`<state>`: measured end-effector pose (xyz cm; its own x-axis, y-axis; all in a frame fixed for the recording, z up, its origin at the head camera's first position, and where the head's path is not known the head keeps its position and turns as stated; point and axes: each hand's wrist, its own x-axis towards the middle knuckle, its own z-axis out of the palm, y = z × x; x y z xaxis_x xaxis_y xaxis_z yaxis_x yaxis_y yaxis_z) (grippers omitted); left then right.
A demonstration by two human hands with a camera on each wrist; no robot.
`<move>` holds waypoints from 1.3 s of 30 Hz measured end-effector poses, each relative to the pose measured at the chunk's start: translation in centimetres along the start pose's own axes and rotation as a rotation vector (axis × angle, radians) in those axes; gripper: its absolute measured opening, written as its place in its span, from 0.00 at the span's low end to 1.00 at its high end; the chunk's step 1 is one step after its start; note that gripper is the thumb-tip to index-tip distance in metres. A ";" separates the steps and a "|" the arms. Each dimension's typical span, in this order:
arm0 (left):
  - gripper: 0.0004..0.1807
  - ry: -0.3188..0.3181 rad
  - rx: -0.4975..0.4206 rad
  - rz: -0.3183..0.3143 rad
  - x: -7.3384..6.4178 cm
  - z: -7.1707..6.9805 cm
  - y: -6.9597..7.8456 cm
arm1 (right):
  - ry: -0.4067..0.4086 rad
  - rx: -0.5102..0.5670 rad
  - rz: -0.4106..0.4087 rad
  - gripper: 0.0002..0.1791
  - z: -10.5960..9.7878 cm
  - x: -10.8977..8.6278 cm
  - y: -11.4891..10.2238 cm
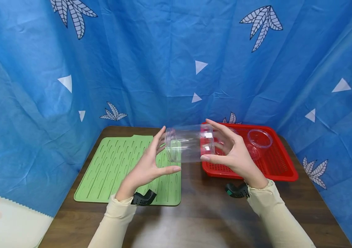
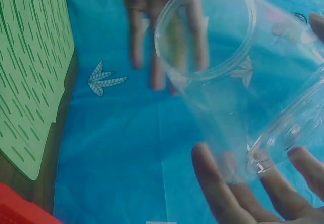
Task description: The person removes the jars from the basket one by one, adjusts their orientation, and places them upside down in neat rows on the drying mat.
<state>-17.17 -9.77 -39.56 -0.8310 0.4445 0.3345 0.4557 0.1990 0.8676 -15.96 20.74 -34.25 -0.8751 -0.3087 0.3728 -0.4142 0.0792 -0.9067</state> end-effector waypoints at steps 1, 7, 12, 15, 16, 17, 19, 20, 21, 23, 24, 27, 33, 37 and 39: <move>0.65 0.008 0.045 -0.021 -0.3 0.0 -0.5 | -0.006 -0.015 0.004 0.52 0.2 0.3 0.0; 0.49 0.037 0.305 -0.059 -2.2 -0.1 -3.1 | -0.040 -0.090 0.016 0.51 1.3 2.5 0.0; 0.44 0.081 0.447 -0.062 -3.9 -1.0 -4.8 | -0.047 -0.184 -0.012 0.51 2.4 4.4 -0.2; 0.41 0.102 0.504 -0.093 -4.9 -1.6 -5.7 | -0.051 -0.279 -0.047 0.53 3.2 5.5 -0.2; 0.40 0.108 0.521 -0.111 -5.4 -1.7 -6.0 | -0.056 -0.307 -0.061 0.53 3.4 5.8 -0.2; 0.39 0.114 0.539 -0.126 -5.8 -1.8 -6.4 | -0.063 -0.334 -0.074 0.54 3.7 6.2 -0.1; 0.38 0.125 0.571 -0.160 -6.8 -2.0 -7.1 | -0.079 -0.378 -0.097 0.54 4.3 6.8 0.1; 0.38 0.129 0.585 -0.173 -7.3 -2.1 -7.5 | -0.090 -0.393 -0.105 0.55 4.5 7.1 0.1; 0.37 0.137 0.599 -0.183 -7.8 -2.3 -7.9 | -0.098 -0.408 -0.109 0.55 4.8 7.4 0.2; 0.37 0.153 0.620 -0.199 -8.9 -2.7 -8.7 | -0.113 -0.438 -0.109 0.56 5.3 7.9 0.4; 0.37 0.160 0.627 -0.210 -9.4 -3.0 -9.1 | -0.118 -0.454 -0.110 0.57 5.5 8.2 0.4; 0.36 0.185 0.648 -0.237 -10.9 -4.3 -10.1 | -0.126 -0.497 -0.105 0.58 6.2 9.1 0.6; 0.36 0.234 0.731 -0.298 -14.5 -7.3 -11.6 | -0.145 -0.548 -0.098 0.60 8.1 11.0 1.7; 0.37 0.261 0.775 -0.369 -16.6 -8.6 -12.5 | -0.182 -0.572 -0.086 0.61 9.9 12.7 2.2; 0.37 0.268 0.785 -0.399 -17.3 -9.1 -12.9 | -0.206 -0.581 -0.075 0.61 10.9 13.5 2.4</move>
<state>-11.53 -28.00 -53.15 -0.9747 0.0174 0.2227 0.1233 0.8733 0.4714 -26.01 6.42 -33.52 -0.7959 -0.5053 0.3335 -0.5923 0.5355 -0.6020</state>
